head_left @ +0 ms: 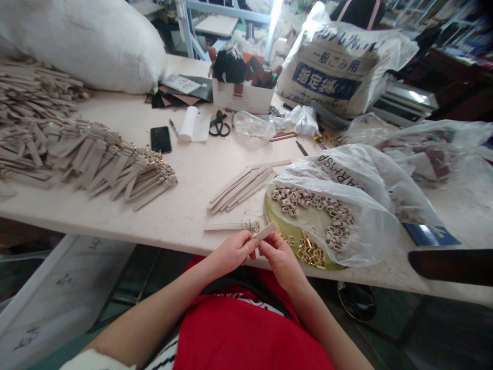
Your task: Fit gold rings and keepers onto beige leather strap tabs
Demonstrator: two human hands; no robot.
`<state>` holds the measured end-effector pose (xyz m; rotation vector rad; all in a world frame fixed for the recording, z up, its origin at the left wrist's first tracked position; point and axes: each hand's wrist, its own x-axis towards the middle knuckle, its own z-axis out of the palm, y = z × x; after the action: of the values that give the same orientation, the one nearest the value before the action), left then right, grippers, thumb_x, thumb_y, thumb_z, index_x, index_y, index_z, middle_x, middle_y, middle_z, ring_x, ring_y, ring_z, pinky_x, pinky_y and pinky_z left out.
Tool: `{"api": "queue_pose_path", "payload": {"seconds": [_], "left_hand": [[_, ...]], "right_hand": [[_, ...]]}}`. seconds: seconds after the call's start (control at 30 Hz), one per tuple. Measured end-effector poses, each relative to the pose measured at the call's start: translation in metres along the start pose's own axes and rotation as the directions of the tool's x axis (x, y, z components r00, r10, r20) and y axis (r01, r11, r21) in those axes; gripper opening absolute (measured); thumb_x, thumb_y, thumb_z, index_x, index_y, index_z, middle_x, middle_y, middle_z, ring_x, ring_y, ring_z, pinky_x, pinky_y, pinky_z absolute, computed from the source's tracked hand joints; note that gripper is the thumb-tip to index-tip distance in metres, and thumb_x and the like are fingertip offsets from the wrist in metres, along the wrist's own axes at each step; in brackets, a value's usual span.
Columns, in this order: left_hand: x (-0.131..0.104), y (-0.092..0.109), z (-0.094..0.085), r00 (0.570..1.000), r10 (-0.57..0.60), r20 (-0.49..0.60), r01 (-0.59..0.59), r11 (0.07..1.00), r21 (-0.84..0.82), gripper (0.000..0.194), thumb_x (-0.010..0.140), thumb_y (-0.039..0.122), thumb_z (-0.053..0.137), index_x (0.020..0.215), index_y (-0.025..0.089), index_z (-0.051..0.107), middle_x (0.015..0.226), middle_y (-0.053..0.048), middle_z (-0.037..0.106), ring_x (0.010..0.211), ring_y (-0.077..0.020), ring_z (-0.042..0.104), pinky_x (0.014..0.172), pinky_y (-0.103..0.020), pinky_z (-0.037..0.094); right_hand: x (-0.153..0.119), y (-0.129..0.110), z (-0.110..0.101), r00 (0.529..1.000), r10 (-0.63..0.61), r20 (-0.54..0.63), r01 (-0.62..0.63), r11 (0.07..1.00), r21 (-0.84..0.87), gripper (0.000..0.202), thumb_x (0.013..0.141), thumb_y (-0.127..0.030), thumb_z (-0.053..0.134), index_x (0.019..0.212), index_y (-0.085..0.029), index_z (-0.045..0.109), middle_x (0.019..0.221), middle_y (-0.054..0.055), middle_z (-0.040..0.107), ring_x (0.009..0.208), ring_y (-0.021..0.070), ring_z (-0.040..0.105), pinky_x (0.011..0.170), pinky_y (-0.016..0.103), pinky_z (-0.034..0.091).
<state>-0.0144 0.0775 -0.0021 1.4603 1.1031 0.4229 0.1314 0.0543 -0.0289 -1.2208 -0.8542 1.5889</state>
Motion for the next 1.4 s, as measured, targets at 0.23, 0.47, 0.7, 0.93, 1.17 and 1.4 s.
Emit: {"api": "queue_pose_path", "payload": {"seconds": [0.23, 0.47, 0.7, 0.93, 1.17, 1.4], "left_hand": [[-0.001, -0.005, 0.002, 0.997, 0.008, 0.081, 0.004, 0.989, -0.148, 0.033, 0.086, 0.038, 0.028, 0.077, 0.014, 0.049, 0.067, 0.001, 0.053, 0.047, -0.0066, 0.044, 0.047, -0.019, 0.036], [-0.001, -0.009, 0.000, 0.994, -0.015, 0.110, 0.027, 0.993, -0.114, 0.027, 0.082, 0.038, 0.039, 0.077, 0.014, 0.052, 0.065, 0.002, 0.052, 0.048, -0.0057, 0.044, 0.046, -0.018, 0.035], [0.001, -0.006, 0.001, 0.995, -0.072, 0.068, 0.081, 0.988, -0.131, 0.031, 0.081, 0.043, 0.040, 0.074, 0.014, 0.050, 0.060, 0.004, 0.051, 0.043, -0.0051, 0.039, 0.042, -0.018, 0.031], [0.001, -0.007, 0.002, 0.989, -0.126, 0.080, 0.138, 0.974, -0.179, 0.031, 0.077, 0.045, 0.043, 0.070, 0.016, 0.046, 0.056, 0.005, 0.049, 0.040, -0.0046, 0.036, 0.039, -0.018, 0.027], [-0.005, -0.001, -0.002, 0.995, -0.086, 0.057, 0.087, 0.996, -0.020, 0.039, 0.077, 0.052, 0.043, 0.061, 0.016, 0.046, 0.051, 0.005, 0.047, 0.043, -0.0066, 0.038, 0.042, -0.018, 0.027], [0.012, -0.007, -0.002, 0.996, -0.081, 0.043, 0.086, 0.990, -0.111, 0.041, 0.074, 0.056, 0.046, 0.060, 0.017, 0.041, 0.044, 0.006, 0.043, 0.039, -0.0064, 0.036, 0.040, -0.018, 0.026]], "right_hand": [[-0.001, -0.006, 0.003, 0.975, 0.180, 0.134, -0.204, 0.959, 0.198, 0.012, 0.069, -0.026, 0.062, 0.078, -0.019, 0.057, 0.068, -0.002, 0.057, 0.053, 0.0097, 0.048, 0.056, 0.024, 0.039], [-0.003, -0.007, 0.005, 0.971, 0.197, 0.137, -0.226, 0.943, 0.243, 0.015, 0.068, -0.023, 0.063, 0.081, -0.019, 0.056, 0.070, -0.003, 0.058, 0.054, 0.0095, 0.049, 0.055, 0.024, 0.039], [-0.005, -0.001, 0.006, 0.999, -0.026, -0.040, 0.022, 0.996, -0.087, 0.010, 0.071, -0.025, 0.062, 0.079, -0.019, 0.057, 0.069, -0.004, 0.057, 0.060, 0.0103, 0.047, 0.059, 0.023, 0.037], [-0.005, 0.009, -0.006, 0.964, -0.261, -0.049, 0.222, 0.891, -0.395, 0.010, 0.076, -0.029, 0.059, 0.079, -0.020, 0.060, 0.074, 0.000, 0.059, 0.069, 0.0149, 0.050, 0.066, 0.027, 0.039], [-0.001, -0.004, -0.002, 0.993, -0.115, 0.012, 0.114, 0.958, -0.264, 0.010, 0.075, -0.030, 0.057, 0.074, -0.020, 0.058, 0.064, -0.003, 0.054, 0.060, 0.0125, 0.047, 0.059, 0.024, 0.038], [-0.009, -0.019, -0.005, 0.877, -0.461, 0.137, 0.429, 0.621, -0.656, 0.011, 0.079, -0.018, 0.050, 0.072, -0.021, 0.057, 0.071, 0.001, 0.050, 0.070, 0.0147, 0.047, 0.064, 0.026, 0.035]]}}
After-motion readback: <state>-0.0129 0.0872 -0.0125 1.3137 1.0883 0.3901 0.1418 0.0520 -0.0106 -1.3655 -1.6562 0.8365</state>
